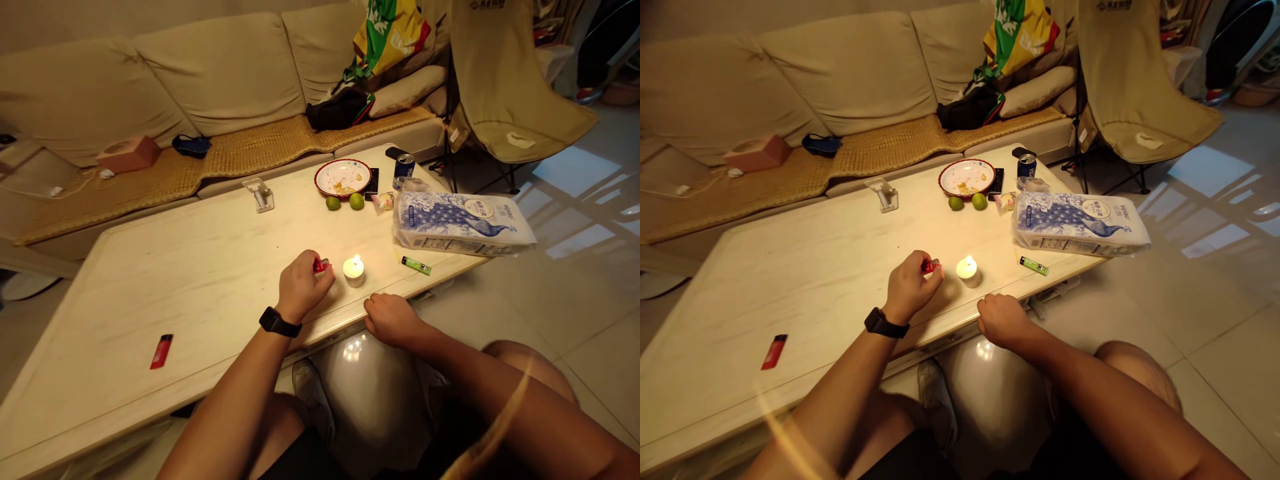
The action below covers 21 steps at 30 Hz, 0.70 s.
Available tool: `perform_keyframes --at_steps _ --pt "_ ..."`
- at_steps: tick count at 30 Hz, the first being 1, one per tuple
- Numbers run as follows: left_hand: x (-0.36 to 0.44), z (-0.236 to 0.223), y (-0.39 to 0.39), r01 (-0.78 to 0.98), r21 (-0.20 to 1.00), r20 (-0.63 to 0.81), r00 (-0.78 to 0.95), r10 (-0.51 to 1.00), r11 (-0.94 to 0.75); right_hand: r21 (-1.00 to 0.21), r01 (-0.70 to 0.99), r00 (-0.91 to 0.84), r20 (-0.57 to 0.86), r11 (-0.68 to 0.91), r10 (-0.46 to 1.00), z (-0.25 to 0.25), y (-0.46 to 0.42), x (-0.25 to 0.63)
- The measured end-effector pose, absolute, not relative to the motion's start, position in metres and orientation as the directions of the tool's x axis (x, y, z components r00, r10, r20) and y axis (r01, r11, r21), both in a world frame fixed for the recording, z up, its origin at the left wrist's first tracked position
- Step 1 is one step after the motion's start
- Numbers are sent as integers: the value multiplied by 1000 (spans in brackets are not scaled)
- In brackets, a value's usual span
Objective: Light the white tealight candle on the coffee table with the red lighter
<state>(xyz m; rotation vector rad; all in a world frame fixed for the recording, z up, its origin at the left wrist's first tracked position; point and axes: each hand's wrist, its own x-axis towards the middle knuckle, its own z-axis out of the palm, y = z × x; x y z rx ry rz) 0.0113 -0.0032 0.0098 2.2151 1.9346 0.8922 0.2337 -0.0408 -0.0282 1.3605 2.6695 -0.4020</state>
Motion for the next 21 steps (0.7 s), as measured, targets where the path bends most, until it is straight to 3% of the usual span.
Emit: perform_keyframes --at_steps 9,21 --pt "13 10 -4 888 407 360 58 931 -212 -182 822 -569 -284 540 771 -23 -40 232" --pt "14 9 -2 888 390 376 86 923 -242 -192 814 -581 -241 549 777 -26 -41 232"
